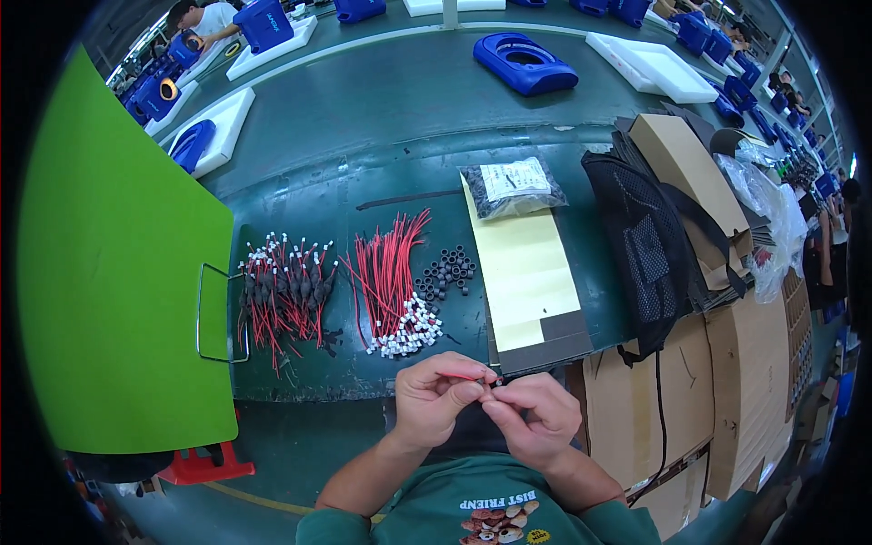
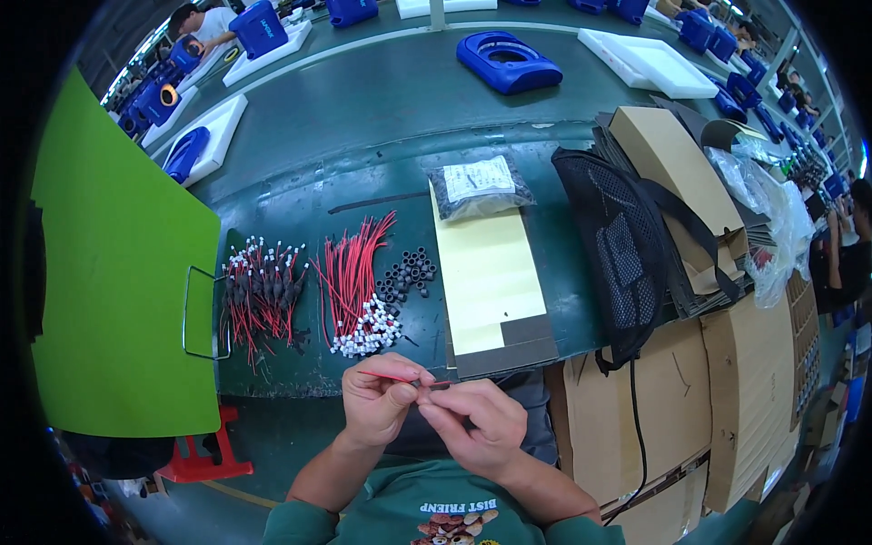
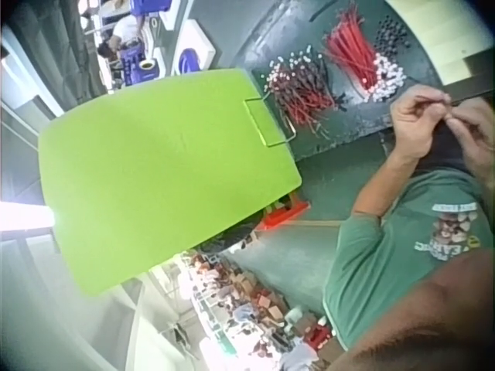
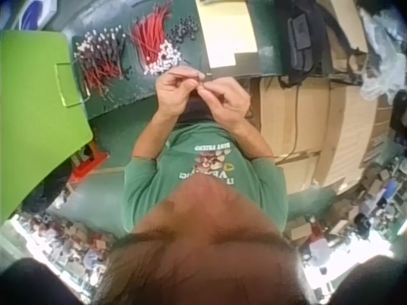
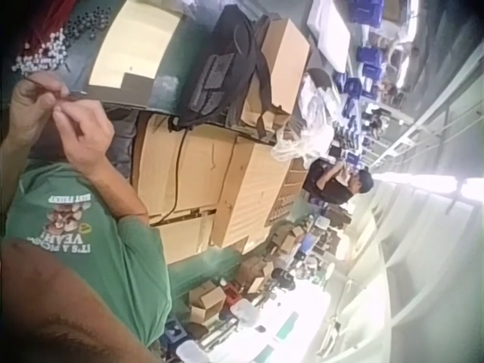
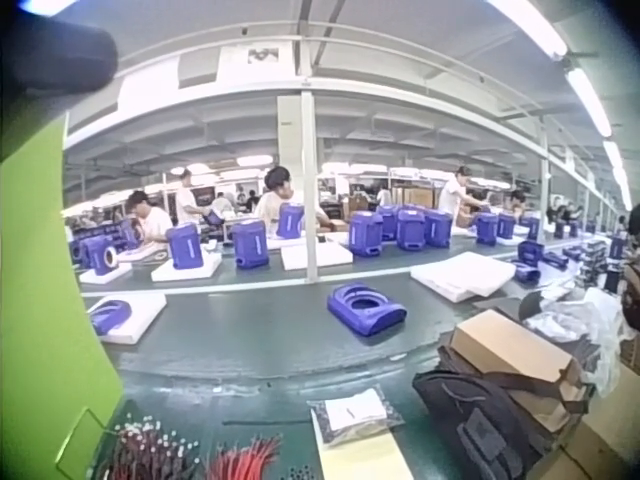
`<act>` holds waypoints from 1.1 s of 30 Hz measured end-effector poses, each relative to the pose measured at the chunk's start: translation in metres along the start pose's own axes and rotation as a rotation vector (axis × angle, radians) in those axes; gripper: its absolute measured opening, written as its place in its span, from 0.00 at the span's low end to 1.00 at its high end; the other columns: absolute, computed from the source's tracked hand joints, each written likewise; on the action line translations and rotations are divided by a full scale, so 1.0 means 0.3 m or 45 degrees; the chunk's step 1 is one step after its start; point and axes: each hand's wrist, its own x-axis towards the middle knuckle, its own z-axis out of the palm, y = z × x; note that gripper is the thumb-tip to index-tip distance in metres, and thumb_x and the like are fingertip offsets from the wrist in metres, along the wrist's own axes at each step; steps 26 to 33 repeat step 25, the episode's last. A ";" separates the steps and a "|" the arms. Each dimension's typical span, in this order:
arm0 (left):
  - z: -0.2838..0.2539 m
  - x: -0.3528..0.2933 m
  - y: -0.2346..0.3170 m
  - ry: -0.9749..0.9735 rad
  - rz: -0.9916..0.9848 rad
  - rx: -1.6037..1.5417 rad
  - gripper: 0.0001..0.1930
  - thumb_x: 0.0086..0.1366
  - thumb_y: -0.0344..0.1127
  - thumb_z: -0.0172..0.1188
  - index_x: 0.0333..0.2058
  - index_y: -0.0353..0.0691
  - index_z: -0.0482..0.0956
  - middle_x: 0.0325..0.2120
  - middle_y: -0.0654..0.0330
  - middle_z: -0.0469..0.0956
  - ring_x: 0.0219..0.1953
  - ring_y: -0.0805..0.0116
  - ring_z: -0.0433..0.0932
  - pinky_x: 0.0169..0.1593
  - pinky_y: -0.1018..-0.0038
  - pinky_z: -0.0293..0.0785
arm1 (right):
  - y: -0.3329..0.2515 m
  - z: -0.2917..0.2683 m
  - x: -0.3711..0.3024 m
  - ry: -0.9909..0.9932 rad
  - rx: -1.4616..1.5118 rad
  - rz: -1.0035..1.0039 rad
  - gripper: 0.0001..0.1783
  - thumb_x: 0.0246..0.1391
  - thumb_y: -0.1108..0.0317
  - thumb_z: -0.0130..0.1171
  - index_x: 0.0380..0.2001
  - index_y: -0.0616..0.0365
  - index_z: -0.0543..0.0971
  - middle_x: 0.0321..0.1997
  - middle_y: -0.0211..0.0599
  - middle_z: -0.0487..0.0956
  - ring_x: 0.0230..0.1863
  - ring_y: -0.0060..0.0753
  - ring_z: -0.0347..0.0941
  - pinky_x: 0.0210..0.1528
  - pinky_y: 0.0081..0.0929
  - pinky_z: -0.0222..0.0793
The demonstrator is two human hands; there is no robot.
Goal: The person assembles small electronic components by hand, attaching black plastic pieces to the ends of red wires at a production workbench.
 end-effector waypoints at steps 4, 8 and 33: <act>-0.001 -0.001 0.001 0.001 0.010 0.021 0.07 0.54 0.20 0.55 0.33 0.29 0.74 0.31 0.48 0.74 0.29 0.67 0.76 0.35 0.76 0.74 | 0.013 -0.002 0.002 -0.003 -0.012 -0.140 0.10 0.33 0.79 0.66 0.22 0.61 0.75 0.20 0.34 0.73 0.20 0.21 0.68 0.20 0.15 0.63; -0.003 -0.002 -0.002 -0.005 -0.001 -0.011 0.07 0.54 0.20 0.55 0.33 0.29 0.74 0.31 0.48 0.74 0.29 0.67 0.76 0.35 0.76 0.74 | 0.010 -0.005 -0.009 0.001 -0.001 -0.111 0.09 0.33 0.79 0.66 0.23 0.61 0.76 0.20 0.34 0.73 0.20 0.21 0.68 0.20 0.14 0.63; -0.016 -0.034 0.038 0.105 -0.243 0.248 0.07 0.55 0.20 0.55 0.34 0.31 0.74 0.32 0.47 0.75 0.32 0.65 0.77 0.35 0.77 0.75 | 0.052 -0.002 0.019 -0.116 -0.169 -0.429 0.18 0.35 0.71 0.67 0.35 0.55 0.77 0.32 0.32 0.73 0.20 0.24 0.70 0.21 0.15 0.68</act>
